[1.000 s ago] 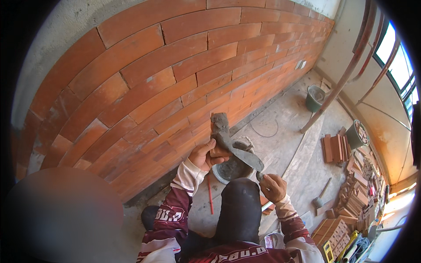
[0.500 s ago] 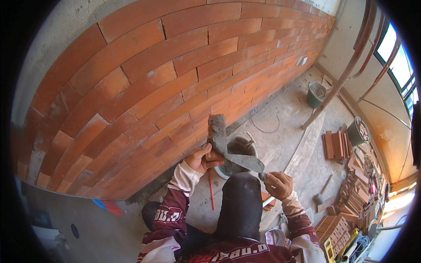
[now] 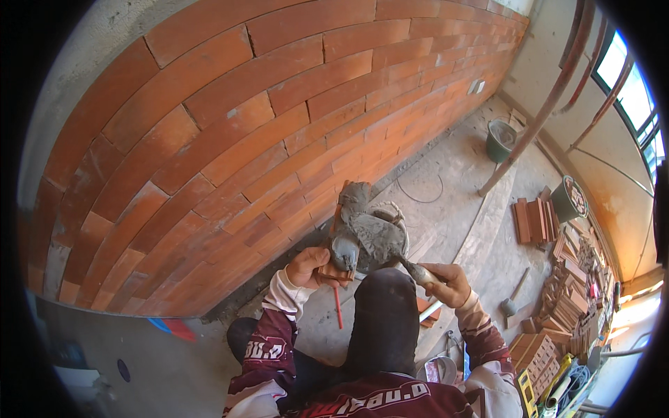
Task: The person applies mortar to a wall and places terracotta tiles in a staggered pattern. They use a trowel to spread the mortar and a white PVC pipe to tap the tiles into position, ensuring they are level and securely attached.
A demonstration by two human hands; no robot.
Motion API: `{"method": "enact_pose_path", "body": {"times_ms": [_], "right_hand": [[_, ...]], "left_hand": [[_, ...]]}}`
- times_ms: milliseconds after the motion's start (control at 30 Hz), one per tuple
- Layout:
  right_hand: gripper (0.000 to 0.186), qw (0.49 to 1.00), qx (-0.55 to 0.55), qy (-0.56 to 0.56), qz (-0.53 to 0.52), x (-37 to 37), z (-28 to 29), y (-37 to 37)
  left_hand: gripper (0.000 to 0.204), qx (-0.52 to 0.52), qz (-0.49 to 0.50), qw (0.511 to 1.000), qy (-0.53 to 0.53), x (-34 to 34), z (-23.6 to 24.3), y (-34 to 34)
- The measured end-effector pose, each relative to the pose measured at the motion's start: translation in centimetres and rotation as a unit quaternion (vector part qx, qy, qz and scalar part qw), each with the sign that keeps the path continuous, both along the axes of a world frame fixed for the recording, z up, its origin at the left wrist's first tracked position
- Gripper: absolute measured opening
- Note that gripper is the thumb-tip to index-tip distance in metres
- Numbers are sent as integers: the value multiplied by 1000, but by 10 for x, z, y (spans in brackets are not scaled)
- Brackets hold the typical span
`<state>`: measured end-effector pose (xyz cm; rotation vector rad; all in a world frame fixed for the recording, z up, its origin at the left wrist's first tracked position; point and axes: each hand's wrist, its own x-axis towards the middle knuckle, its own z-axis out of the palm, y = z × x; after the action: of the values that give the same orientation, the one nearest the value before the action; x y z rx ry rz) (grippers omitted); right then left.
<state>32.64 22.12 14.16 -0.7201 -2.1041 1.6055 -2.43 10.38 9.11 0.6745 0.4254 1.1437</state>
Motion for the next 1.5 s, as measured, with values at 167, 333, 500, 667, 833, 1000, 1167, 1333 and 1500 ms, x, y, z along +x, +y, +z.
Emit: {"method": "enact_pose_path", "body": {"times_ms": [167, 333, 500, 667, 833, 1000, 1167, 1333, 1500], "right_hand": [[43, 969, -248, 2, 22, 9, -2, 20], [39, 970, -230, -71, -25, 12, 8, 37], [55, 949, -40, -307, -52, -18, -16, 63], [46, 902, 132, -410, 18, -64, -102, 86], [41, 923, 354, -142, -48, -98, -138, 91], [38, 980, 173, -50, 84, -143, -20, 30], [55, 974, 192, 87, 88, -144, 15, -33], [76, 945, 192, 234, -122, -160, -6, -87], [104, 895, -57, 402, -184, -182, -12, -107]], "left_hand": [[51, -43, 4, 996, 74, -1, 10, -9], [47, -51, 26, 994, 98, -5, 17, -24], [42, -42, 47, 985, 161, -12, 15, -42], [48, -60, 80, 977, 188, -6, 12, -55], [49, -47, 109, 979, 168, 1, 26, -69], [40, -25, 140, 982, 121, 0, 34, -79], [41, 2, 215, 969, 118, 20, 60, -63], [30, 53, 374, 915, 139, 51, 59, -43], [26, 63, 424, 891, 148, 76, 75, -30]]}}
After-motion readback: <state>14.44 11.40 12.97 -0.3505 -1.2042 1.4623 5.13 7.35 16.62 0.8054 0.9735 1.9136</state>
